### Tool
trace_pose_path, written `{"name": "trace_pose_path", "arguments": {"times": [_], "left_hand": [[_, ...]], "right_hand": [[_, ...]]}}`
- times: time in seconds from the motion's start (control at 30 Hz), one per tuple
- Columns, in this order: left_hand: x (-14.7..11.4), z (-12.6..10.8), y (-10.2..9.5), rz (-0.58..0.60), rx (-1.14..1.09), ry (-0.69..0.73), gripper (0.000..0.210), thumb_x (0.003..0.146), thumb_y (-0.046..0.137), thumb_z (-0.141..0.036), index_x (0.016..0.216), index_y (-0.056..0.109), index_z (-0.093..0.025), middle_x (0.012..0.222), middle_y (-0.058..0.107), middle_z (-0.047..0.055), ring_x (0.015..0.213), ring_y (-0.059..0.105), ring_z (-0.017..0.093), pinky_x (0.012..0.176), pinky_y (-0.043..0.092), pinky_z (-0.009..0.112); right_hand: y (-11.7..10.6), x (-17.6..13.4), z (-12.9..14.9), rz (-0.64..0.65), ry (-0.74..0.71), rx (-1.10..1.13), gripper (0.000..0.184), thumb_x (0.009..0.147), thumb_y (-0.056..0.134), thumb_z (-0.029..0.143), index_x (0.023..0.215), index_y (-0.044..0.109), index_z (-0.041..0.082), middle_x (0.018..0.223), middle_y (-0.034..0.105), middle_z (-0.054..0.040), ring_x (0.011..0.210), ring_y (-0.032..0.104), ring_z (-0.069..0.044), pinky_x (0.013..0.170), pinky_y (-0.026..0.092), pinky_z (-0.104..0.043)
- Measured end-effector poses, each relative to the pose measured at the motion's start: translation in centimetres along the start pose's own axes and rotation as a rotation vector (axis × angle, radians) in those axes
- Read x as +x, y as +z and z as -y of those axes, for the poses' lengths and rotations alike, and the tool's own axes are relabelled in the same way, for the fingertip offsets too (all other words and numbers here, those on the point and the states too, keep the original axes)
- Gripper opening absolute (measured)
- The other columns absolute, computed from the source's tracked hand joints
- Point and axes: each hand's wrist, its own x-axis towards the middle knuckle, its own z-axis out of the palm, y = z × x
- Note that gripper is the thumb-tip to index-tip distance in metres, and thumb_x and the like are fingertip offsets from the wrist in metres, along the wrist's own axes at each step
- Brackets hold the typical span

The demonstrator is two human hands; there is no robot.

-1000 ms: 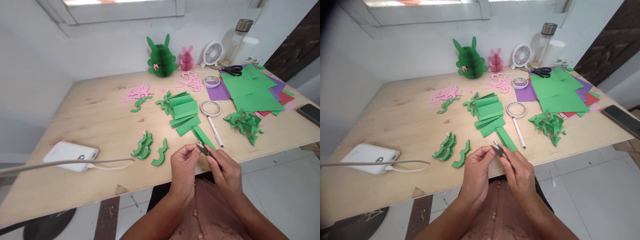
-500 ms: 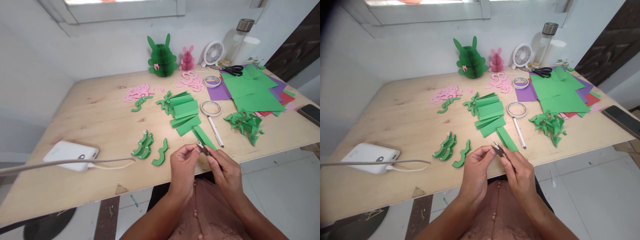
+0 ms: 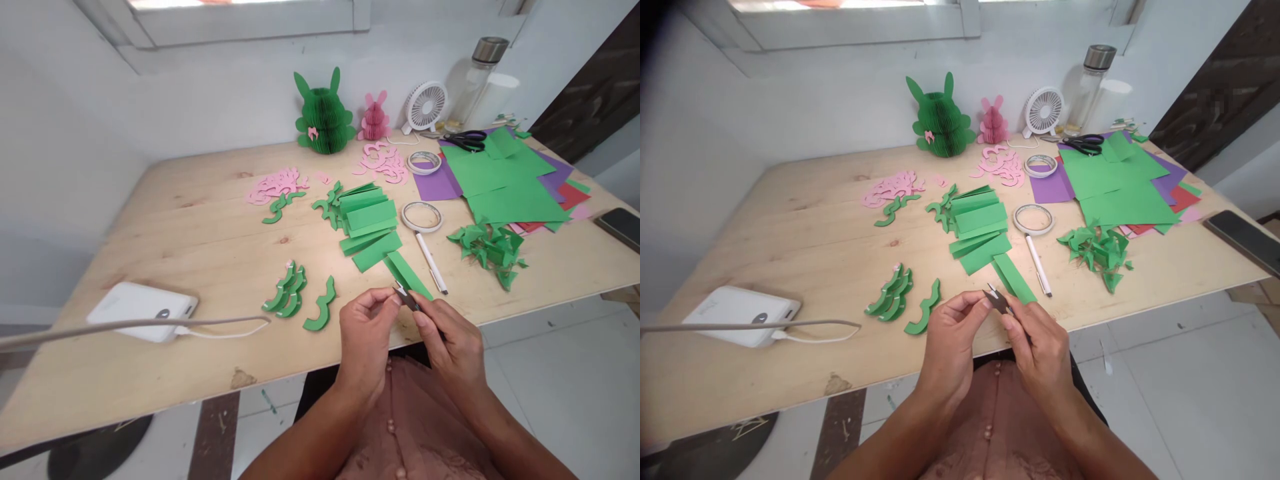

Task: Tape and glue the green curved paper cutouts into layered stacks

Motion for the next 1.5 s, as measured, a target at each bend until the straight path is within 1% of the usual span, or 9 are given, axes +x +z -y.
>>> {"name": "trace_pose_path", "arguments": {"times": [0.23, 0.43, 0.57, 0.8, 0.97, 1.1, 1.27, 1.5], "left_hand": [[-0.12, 0.12, -0.06, 0.000, 0.000, -0.004, 0.006, 0.073, 0.069, -0.016, 0.075, 0.075, -0.016, 0.069, 0.070, 0.001, 0.070, 0.061, 0.011, 0.075, 0.047, 0.021], [-0.13, 0.08, -0.05, 0.008, -0.005, -0.001, 0.007, 0.073, 0.068, -0.016, 0.075, 0.075, -0.015, 0.070, 0.071, 0.001, 0.072, 0.063, 0.012, 0.075, 0.048, 0.022], [-0.06, 0.00, 0.00, 0.009, -0.001, 0.004, 0.007, 0.073, 0.068, -0.015, 0.075, 0.075, -0.016, 0.070, 0.071, 0.001, 0.071, 0.062, 0.012, 0.075, 0.048, 0.021], [0.00, -0.08, 0.16, 0.001, -0.022, 0.003, 0.006, 0.071, 0.069, -0.014, 0.073, 0.075, -0.016, 0.068, 0.071, 0.001, 0.069, 0.063, 0.012, 0.075, 0.049, 0.022], [-0.02, -0.20, 0.19, 0.003, -0.015, 0.005, 0.007, 0.072, 0.068, -0.015, 0.073, 0.075, -0.016, 0.069, 0.071, 0.001, 0.067, 0.063, 0.011, 0.076, 0.049, 0.022], [0.01, -0.31, 0.23, -0.010, -0.012, -0.006, 0.006, 0.071, 0.069, -0.016, 0.072, 0.074, -0.016, 0.069, 0.072, 0.002, 0.071, 0.064, 0.013, 0.075, 0.050, 0.023], [0.10, -0.42, 0.28, -0.004, -0.014, -0.008, 0.006, 0.071, 0.069, -0.018, 0.072, 0.074, -0.015, 0.070, 0.072, 0.002, 0.072, 0.066, 0.015, 0.078, 0.051, 0.026], [0.12, -0.38, 0.25, -0.017, -0.004, -0.033, 0.007, 0.070, 0.069, -0.019, 0.072, 0.074, -0.015, 0.072, 0.073, 0.003, 0.075, 0.067, 0.017, 0.079, 0.051, 0.028]], "right_hand": [[0.05, 0.01, -0.07, -0.009, -0.029, -0.020, 0.027, 0.093, 0.051, 0.018, 0.115, 0.064, 0.011, 0.087, 0.069, -0.0045, 0.076, 0.063, -0.012, 0.069, 0.048, -0.021], [0.05, 0.04, -0.13, -0.010, -0.033, -0.037, 0.026, 0.093, 0.051, 0.019, 0.114, 0.064, 0.011, 0.084, 0.069, -0.0041, 0.074, 0.063, -0.012, 0.067, 0.048, -0.022], [0.04, 0.13, -0.06, -0.013, -0.036, -0.037, 0.027, 0.093, 0.050, 0.018, 0.115, 0.064, 0.013, 0.086, 0.070, -0.0045, 0.075, 0.064, -0.013, 0.068, 0.049, -0.022], [0.01, 0.32, 0.12, -0.034, -0.056, -0.054, 0.025, 0.093, 0.051, 0.018, 0.112, 0.065, 0.011, 0.083, 0.069, -0.0052, 0.071, 0.063, -0.013, 0.065, 0.050, -0.022], [-0.03, 0.40, 0.09, -0.033, -0.060, -0.066, 0.025, 0.092, 0.050, 0.018, 0.113, 0.065, 0.013, 0.082, 0.070, -0.0047, 0.070, 0.064, -0.013, 0.064, 0.050, -0.023], [0.00, 0.48, 0.07, -0.037, -0.061, -0.069, 0.025, 0.093, 0.050, 0.019, 0.112, 0.066, 0.013, 0.083, 0.070, -0.0051, 0.071, 0.064, -0.013, 0.065, 0.051, -0.023], [0.01, 0.52, 0.09, -0.034, -0.041, -0.073, 0.026, 0.093, 0.049, 0.022, 0.112, 0.066, 0.017, 0.081, 0.070, -0.0043, 0.069, 0.065, -0.014, 0.063, 0.052, -0.024], [0.00, 0.48, 0.04, -0.021, -0.023, -0.072, 0.027, 0.093, 0.049, 0.023, 0.113, 0.067, 0.019, 0.080, 0.070, -0.0048, 0.068, 0.064, -0.015, 0.063, 0.052, -0.026]]}}
